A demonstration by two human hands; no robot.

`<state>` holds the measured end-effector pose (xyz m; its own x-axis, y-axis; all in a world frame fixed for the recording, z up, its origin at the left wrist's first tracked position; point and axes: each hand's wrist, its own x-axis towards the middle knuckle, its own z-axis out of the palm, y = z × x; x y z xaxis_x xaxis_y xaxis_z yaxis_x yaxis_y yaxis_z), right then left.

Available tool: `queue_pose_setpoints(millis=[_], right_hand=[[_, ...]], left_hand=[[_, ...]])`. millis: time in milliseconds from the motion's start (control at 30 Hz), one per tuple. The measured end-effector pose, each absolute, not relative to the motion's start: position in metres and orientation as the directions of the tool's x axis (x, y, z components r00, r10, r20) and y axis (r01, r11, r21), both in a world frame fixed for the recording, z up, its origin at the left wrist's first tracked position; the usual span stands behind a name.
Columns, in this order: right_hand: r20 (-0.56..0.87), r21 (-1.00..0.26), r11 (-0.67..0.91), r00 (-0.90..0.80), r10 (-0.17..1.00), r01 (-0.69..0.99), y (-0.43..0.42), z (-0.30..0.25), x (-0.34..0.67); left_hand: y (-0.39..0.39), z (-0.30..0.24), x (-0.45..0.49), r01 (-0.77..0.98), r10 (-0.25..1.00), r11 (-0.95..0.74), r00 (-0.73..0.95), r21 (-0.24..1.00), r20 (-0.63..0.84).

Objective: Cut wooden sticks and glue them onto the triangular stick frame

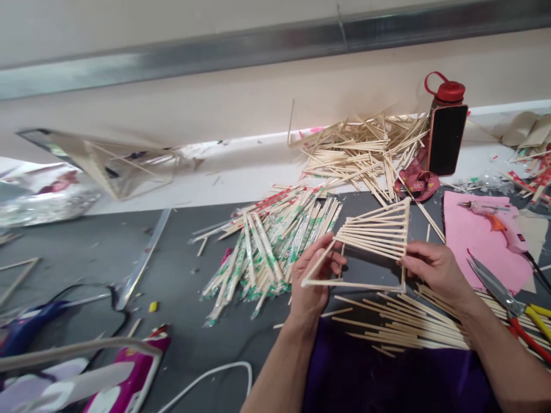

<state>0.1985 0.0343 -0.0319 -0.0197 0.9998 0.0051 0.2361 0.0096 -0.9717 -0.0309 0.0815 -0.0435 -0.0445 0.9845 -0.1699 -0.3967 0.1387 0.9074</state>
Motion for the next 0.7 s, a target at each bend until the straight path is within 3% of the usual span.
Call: queue_pose_setpoints(millis=[400, 567, 700], right_hand=[[-0.111, -0.98, -0.114, 0.033, 0.993, 0.16, 0.035, -0.035, 0.2], [-0.131, -0.978, -0.12, -0.054, 0.99, 0.171, 0.037, -0.04, 0.205], [-0.218, -0.96, -0.202, -0.069, 0.973, 0.195, 0.038, -0.039, 0.205]], left_hand=[[0.083, -0.051, -0.029, -0.444, 0.991, 0.12, -0.005, 0.888, -0.137], [0.084, -0.052, -0.031, -0.415, 0.987, 0.145, 0.0, 0.898, -0.16], [0.085, -0.052, -0.043, -0.337, 0.976, 0.2, 0.152, 0.92, -0.157]])
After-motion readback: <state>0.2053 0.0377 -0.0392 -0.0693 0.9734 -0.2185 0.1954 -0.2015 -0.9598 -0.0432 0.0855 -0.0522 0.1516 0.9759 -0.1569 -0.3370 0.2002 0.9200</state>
